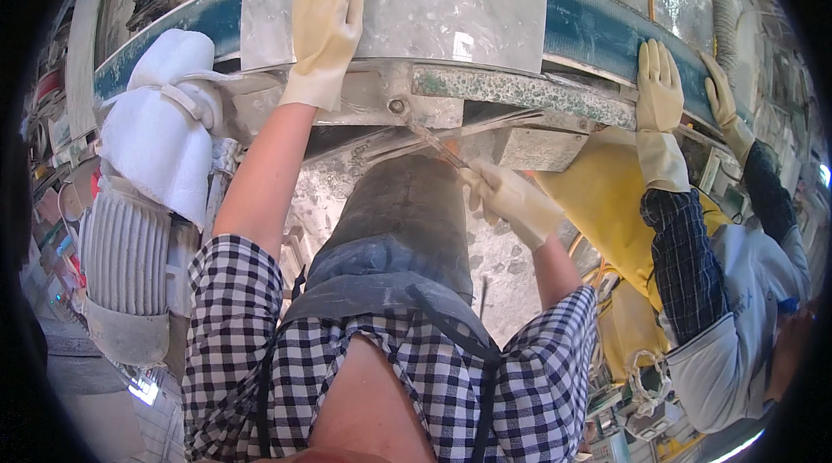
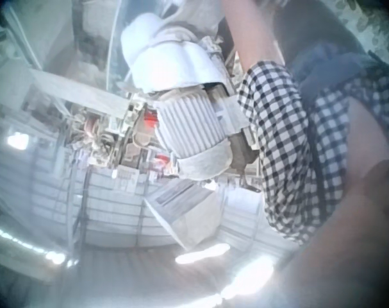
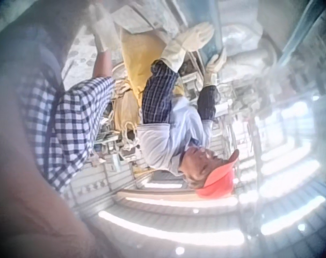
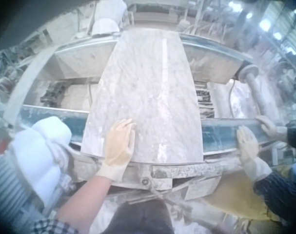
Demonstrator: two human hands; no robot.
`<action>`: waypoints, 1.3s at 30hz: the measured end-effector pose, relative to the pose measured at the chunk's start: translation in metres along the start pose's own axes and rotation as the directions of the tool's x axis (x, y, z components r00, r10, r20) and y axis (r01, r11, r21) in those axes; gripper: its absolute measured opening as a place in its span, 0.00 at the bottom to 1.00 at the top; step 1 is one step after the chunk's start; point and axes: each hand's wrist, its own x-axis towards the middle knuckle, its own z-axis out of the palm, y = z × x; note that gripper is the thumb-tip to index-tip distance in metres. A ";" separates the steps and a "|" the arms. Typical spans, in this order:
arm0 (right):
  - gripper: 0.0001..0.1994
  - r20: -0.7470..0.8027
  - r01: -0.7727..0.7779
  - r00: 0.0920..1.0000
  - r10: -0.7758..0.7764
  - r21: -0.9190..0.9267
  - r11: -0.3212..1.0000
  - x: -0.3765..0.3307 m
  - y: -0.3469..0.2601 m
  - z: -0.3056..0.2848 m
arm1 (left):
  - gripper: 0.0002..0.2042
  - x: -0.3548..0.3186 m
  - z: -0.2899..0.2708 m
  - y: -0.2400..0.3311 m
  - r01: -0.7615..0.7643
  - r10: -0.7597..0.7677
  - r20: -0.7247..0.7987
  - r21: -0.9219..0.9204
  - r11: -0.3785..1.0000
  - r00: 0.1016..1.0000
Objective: The person uses a wrench to tighten bolts on a large industrial machine, then handles a large translucent sheet, placing it on the machine and adjusting its position.
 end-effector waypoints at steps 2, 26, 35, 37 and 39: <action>0.16 0.015 -0.025 1.000 0.026 -0.049 0.998 0.006 -0.004 -0.014 | 0.09 -0.001 0.001 -0.001 0.024 -0.024 -0.015 -0.034 0.999 1.000; 0.19 0.045 -0.195 0.981 0.190 0.176 0.965 0.017 -0.001 0.056 | 0.11 -0.006 -0.008 0.000 -0.011 0.011 -0.044 0.000 1.000 0.999; 0.20 -0.092 0.116 0.993 -0.073 0.698 0.707 0.052 0.040 0.165 | 0.11 -0.012 0.001 -0.006 -0.004 0.007 -0.106 0.030 1.000 0.994; 0.21 -0.137 0.198 0.980 -0.144 0.639 0.743 0.044 0.028 0.164 | 0.11 -0.013 0.006 -0.012 -0.072 0.074 -0.154 0.017 0.997 0.985; 0.21 -0.157 0.302 0.953 -0.258 0.526 0.795 0.037 0.012 0.165 | 0.12 -0.012 0.010 -0.020 -0.094 0.101 -0.182 0.045 0.995 0.978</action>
